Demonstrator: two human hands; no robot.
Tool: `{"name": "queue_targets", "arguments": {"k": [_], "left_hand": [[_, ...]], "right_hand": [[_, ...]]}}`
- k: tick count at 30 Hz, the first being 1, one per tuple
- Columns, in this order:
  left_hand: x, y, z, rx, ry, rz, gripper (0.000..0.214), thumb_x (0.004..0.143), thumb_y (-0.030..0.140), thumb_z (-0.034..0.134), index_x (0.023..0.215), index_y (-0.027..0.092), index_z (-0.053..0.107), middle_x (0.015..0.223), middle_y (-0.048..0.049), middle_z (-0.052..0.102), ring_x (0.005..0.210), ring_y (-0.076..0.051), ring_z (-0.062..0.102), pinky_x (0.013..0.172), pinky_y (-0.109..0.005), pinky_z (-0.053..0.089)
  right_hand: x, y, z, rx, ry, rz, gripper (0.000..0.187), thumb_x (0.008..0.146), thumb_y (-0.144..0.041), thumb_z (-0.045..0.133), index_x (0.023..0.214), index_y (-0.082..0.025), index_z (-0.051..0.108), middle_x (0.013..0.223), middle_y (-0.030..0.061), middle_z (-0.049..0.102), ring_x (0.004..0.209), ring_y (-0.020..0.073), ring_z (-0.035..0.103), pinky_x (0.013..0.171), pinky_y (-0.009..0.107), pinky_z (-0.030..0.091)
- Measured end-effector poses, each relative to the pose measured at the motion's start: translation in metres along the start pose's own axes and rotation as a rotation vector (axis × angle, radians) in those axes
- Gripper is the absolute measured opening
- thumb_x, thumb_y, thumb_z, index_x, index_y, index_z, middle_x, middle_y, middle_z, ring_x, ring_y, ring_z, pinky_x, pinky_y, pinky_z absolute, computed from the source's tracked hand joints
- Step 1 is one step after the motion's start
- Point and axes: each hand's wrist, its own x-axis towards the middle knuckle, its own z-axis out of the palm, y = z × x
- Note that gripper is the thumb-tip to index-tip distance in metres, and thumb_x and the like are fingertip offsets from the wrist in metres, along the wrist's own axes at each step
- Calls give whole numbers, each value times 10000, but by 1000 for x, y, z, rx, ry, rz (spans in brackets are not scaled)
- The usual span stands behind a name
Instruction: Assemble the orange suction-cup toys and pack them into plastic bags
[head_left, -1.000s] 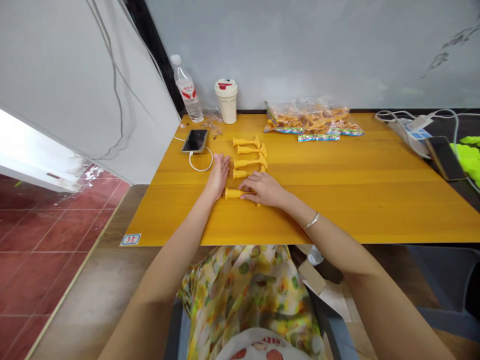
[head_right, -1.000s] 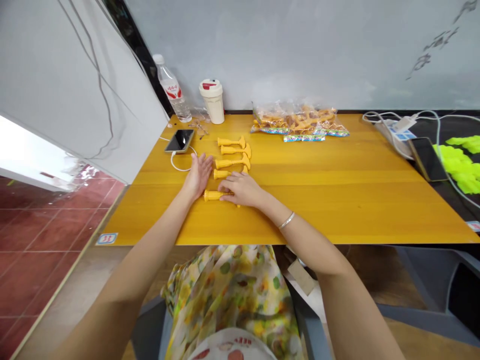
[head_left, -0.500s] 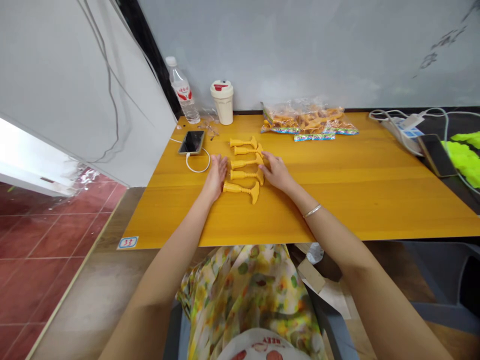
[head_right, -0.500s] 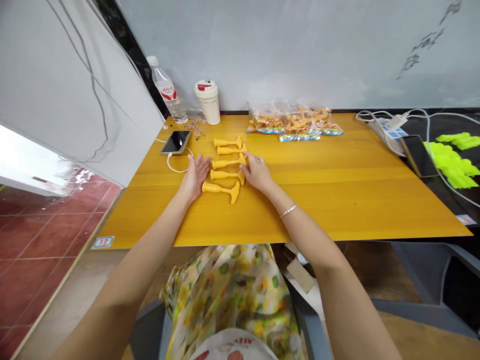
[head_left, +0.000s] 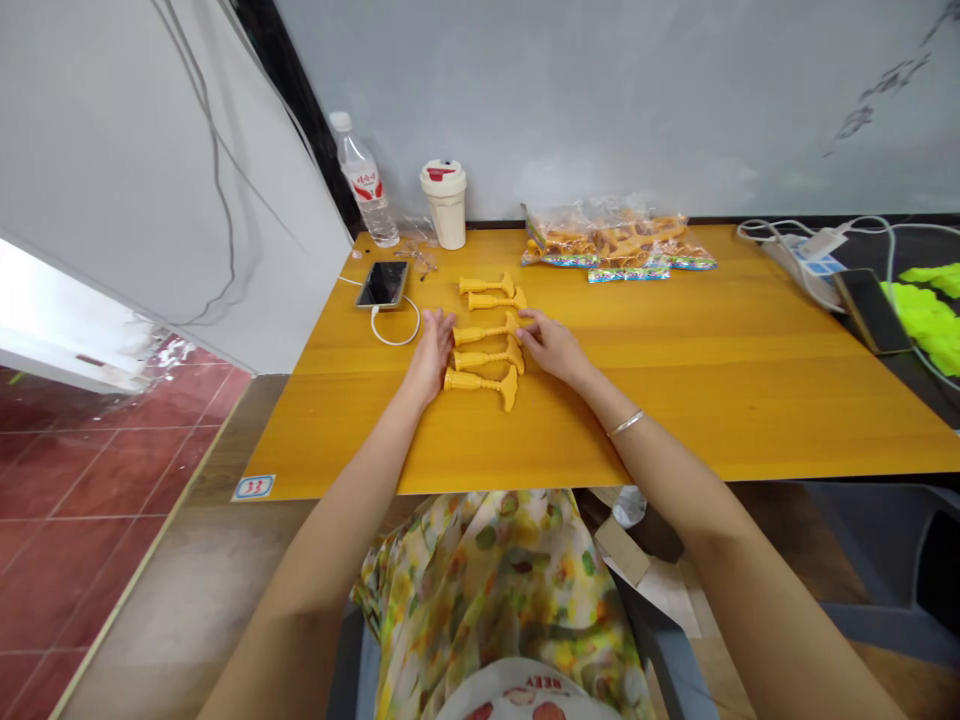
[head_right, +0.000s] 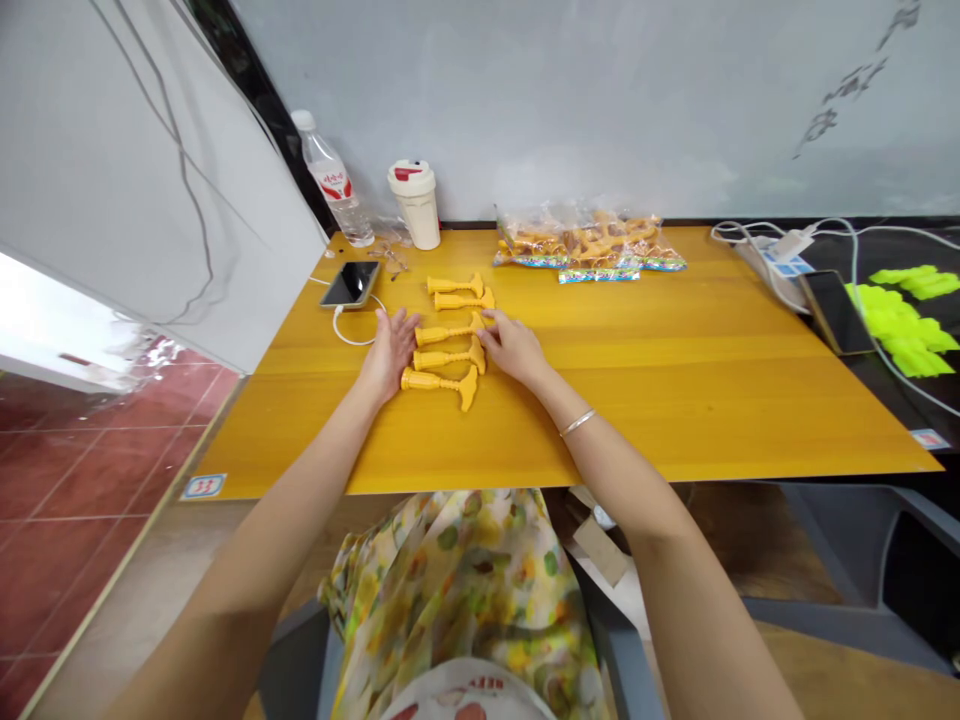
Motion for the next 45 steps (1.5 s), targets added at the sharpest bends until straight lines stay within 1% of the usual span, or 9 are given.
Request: {"name": "queue_targets", "arguments": {"k": [6, 10, 15, 18, 21, 27, 33, 40, 45], "left_hand": [[0, -1, -1, 12, -10, 21, 809, 985, 676, 90, 1641, 208, 161, 1690, -118, 271, 1555, -185, 282, 1249, -319, 266], [4, -2, -5, 22, -37, 21, 818, 985, 682, 79, 1640, 198, 149, 1691, -126, 267, 1558, -179, 278, 1256, -329, 249], [23, 5, -10, 128, -43, 26, 810, 995, 661, 57, 1639, 177, 144, 1689, -139, 266, 1566, -189, 258, 1282, -354, 171], [40, 7, -10, 150, -79, 25, 830, 994, 666, 61, 1639, 147, 123, 1654, -169, 338, 1558, -208, 284, 1279, -372, 185], [52, 3, -9, 150, -114, 39, 857, 989, 683, 73, 1628, 122, 171, 1613, -189, 410, 1526, -222, 360, 1265, -370, 226], [58, -5, -16, 115, -79, 80, 879, 954, 759, 144, 1535, 154, 406, 1439, -180, 597, 1383, -254, 544, 1177, -386, 385], [41, 14, -19, 103, -50, 160, 910, 911, 823, 191, 1474, 170, 481, 1174, -147, 703, 1159, -219, 666, 1032, -350, 500], [37, 19, -29, 149, 20, 112, 880, 935, 789, 211, 1372, 105, 552, 850, -87, 701, 775, -160, 684, 750, -261, 535], [46, 4, -36, 250, 18, 95, 826, 923, 791, 292, 1234, 105, 633, 815, -84, 679, 721, -165, 662, 711, -267, 533]], "right_hand": [[-3, -6, -7, -37, -20, 83, 385, 982, -397, 523, 1313, -229, 624, 935, 61, 782, 894, 270, 716, 883, 430, 540], [2, 3, -6, -7, 25, 101, 381, 974, -404, 513, 1285, -227, 642, 847, 43, 760, 798, 245, 696, 837, 403, 545], [20, 26, 2, 34, 149, 48, 448, 955, -324, 515, 1373, -174, 572, 1204, 128, 743, 1173, 300, 633, 1070, 506, 461], [27, 36, 5, 66, 88, 46, 526, 956, -303, 503, 1462, -159, 493, 1349, 143, 681, 1318, 311, 561, 1139, 543, 400], [29, 39, 9, 122, 44, 2, 542, 959, -314, 506, 1488, -198, 469, 1351, 119, 685, 1342, 300, 558, 1163, 561, 378], [26, 33, 12, 406, 24, 13, 569, 982, -438, 492, 1483, -171, 449, 1161, 114, 754, 1113, 253, 691, 1086, 506, 487], [18, 18, 4, 539, 122, -40, 643, 940, -653, 511, 1428, -234, 498, 1344, 133, 664, 1300, 264, 598, 1139, 482, 443], [5, 6, 7, 444, 71, 1, 550, 949, -558, 543, 1384, -222, 553, 1216, 112, 734, 1187, 267, 659, 1092, 508, 475], [5, 7, 6, 402, 32, 35, 501, 950, -492, 558, 1366, -214, 580, 1169, 95, 752, 1052, 246, 701, 1017, 470, 526]]}}
